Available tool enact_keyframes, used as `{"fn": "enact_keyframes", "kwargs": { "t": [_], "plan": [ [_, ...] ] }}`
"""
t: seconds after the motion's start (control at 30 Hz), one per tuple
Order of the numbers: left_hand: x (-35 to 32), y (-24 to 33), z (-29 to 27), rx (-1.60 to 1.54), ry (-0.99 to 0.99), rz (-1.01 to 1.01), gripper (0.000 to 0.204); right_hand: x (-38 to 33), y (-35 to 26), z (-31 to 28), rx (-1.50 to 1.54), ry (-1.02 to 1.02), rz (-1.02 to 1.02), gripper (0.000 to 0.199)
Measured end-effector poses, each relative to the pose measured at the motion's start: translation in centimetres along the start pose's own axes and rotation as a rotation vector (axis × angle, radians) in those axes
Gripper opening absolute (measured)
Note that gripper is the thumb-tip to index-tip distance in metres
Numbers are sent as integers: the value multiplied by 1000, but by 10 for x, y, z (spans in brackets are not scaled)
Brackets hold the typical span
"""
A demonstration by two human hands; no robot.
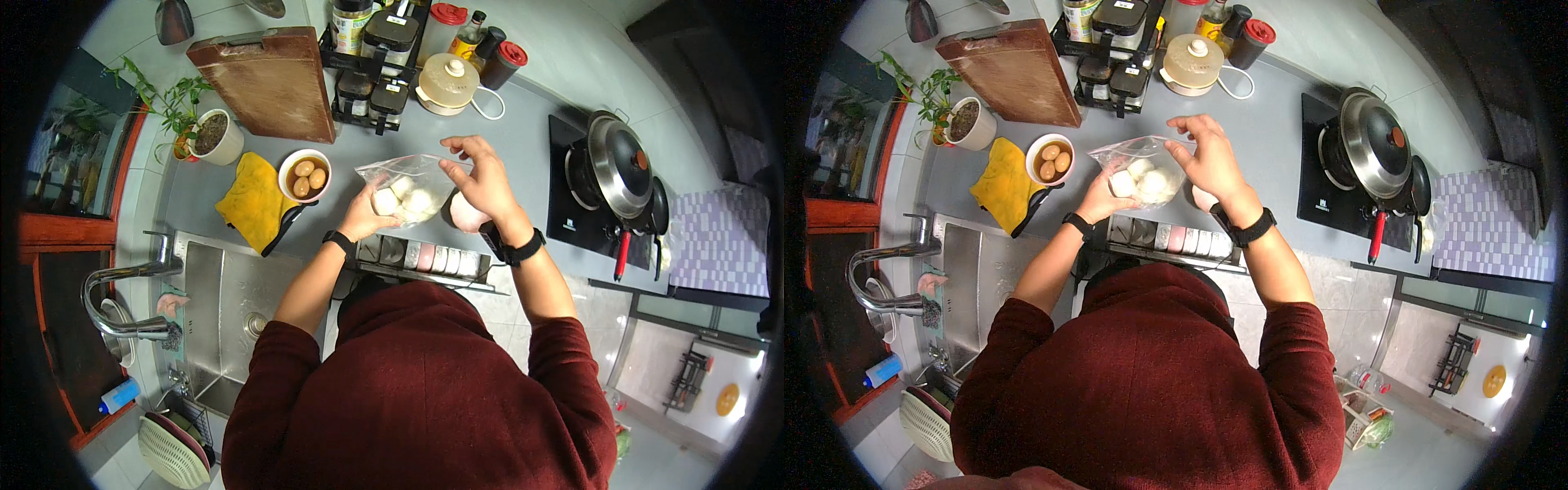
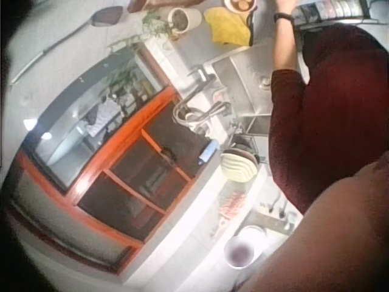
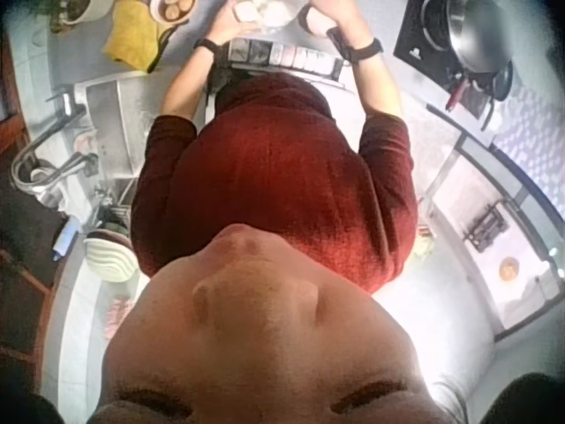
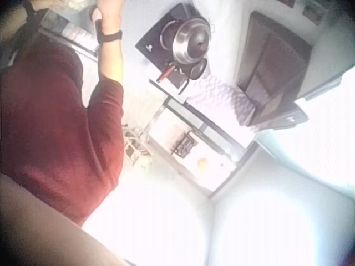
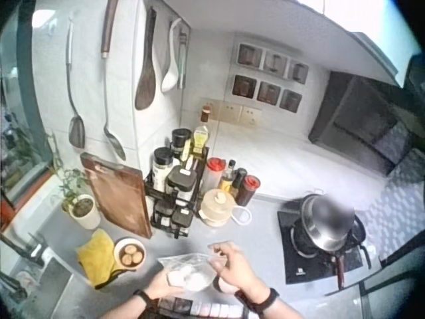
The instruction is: The person sweeps the tiled floor with a broom, then wipes a spot on the floor with a tissue. They move to the kitchen, open a plastic bag of white food items, and place some into a small bowl on the countertop.
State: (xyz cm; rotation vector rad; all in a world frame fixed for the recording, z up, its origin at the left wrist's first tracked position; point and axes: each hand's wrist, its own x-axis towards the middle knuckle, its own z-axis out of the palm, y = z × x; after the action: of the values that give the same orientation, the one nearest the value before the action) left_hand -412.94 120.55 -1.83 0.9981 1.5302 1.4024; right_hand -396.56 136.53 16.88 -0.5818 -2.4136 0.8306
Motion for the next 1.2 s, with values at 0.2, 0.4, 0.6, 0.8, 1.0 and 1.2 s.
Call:
{"fn": "enact_keyframes", "kwargs": {
  "t": [0.2, 0.4, 0.6, 0.8, 1.0, 1.2],
  "plan": [
    [-9, 3, 0, 167, 5, -15, 78, -6, -36, 5, -315, -312, -203, 22],
    [-6, -2, 1, 195, -7, 36, 87, -16, -32, 23, -459, -566, -113, 14],
    [-10, -20, 6, -160, -36, -3, 112, -11, -32, 45, -549, -731, 62, 35],
    [-12, -37, 11, -211, -74, 45, 112, -19, -27, 62, -748, -797, -175, 23],
    [-1, -46, 23, 90, 77, 144, 94, -12, -28, 63, -792, -866, -184, 20],
    [-8, -48, 16, 258, 97, 71, 56, -20, -27, 44, -722, -851, -118, 17]
  ]
}}
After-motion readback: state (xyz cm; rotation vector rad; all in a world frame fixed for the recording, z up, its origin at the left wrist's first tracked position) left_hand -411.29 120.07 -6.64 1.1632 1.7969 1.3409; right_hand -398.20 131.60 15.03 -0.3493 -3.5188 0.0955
